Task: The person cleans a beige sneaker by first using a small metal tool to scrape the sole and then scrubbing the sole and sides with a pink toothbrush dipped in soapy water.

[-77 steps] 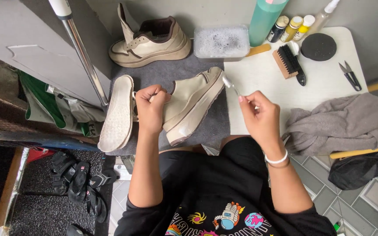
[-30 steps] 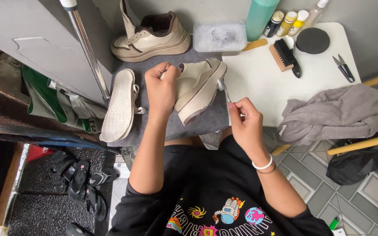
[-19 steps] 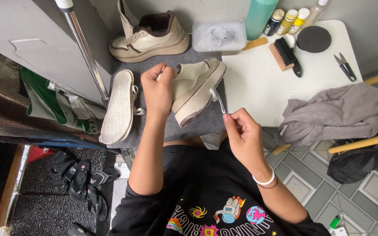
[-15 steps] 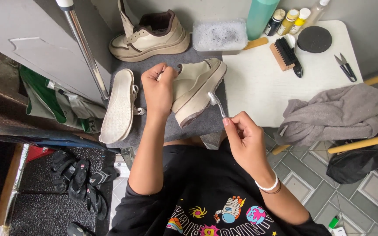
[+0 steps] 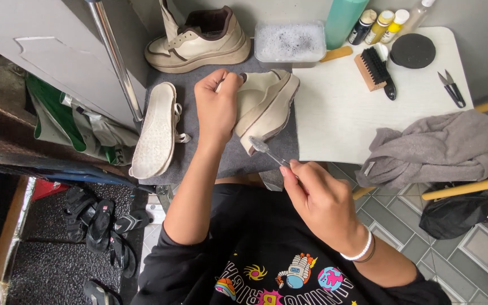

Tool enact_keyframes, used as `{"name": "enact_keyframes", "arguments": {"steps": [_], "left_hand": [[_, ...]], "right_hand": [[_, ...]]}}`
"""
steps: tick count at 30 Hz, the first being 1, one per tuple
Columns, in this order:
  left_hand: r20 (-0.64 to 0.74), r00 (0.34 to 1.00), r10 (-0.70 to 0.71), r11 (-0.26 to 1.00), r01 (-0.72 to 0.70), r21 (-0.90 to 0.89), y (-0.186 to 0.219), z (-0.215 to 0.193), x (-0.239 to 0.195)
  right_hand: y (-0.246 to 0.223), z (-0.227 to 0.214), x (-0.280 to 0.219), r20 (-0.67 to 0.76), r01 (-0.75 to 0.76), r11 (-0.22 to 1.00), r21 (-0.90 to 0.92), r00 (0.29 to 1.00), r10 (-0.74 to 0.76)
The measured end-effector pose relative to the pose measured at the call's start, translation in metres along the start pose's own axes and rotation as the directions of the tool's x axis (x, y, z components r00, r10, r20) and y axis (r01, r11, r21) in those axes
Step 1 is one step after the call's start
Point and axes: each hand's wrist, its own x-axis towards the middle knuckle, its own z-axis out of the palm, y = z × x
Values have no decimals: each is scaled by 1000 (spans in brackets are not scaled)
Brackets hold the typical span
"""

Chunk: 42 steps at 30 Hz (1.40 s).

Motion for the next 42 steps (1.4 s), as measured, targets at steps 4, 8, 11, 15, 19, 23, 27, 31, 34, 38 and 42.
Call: {"name": "enact_keyframes", "arguments": {"steps": [4, 8, 11, 15, 19, 23, 27, 31, 34, 38, 42], "left_hand": [[16, 1000, -3, 999, 4, -36, -1, 8, 7], [-20, 993, -115, 988, 112, -107, -5, 0, 18], [-97, 968, -233, 955, 208, -213, -14, -19, 16], [-189, 897, -401, 868, 306, -391, -26, -43, -5], [-230, 867, -442, 831, 300, -468, -49, -56, -16], [-270, 796, -542, 753, 317, -576, -60, -60, -27], [-262, 744, -614, 665, 309, -680, -50, -55, -29], [-250, 735, -630, 624, 287, -727, -40, -50, -29], [-219, 743, -632, 579, 265, -771, -31, -47, -32], [-179, 734, -655, 520, 266, -812, -56, -59, -29], [-119, 745, -657, 464, 275, -842, -56, -59, -29]], "right_hand": [[-3, -3, 2, 61, 121, 976, -180, 992, -112], [11, 2, 2, 133, 137, 986, -100, 983, -123], [50, 5, -4, 114, -105, 992, 75, 989, 96], [108, 12, 23, -23, -339, 936, 90, 939, 342], [152, 53, 53, 75, -416, 907, 67, 909, 411], [166, 98, 67, 125, -363, 932, -2, 925, 360], [167, 121, 69, 183, -361, 931, -56, 913, 365], [158, 107, 54, 237, -358, 918, -171, 889, 392], [158, 91, 46, 223, -333, 917, -218, 898, 379], [185, 82, 49, 120, -340, 918, -204, 922, 368], [203, 92, 51, 130, -341, 912, -228, 918, 376]]}}
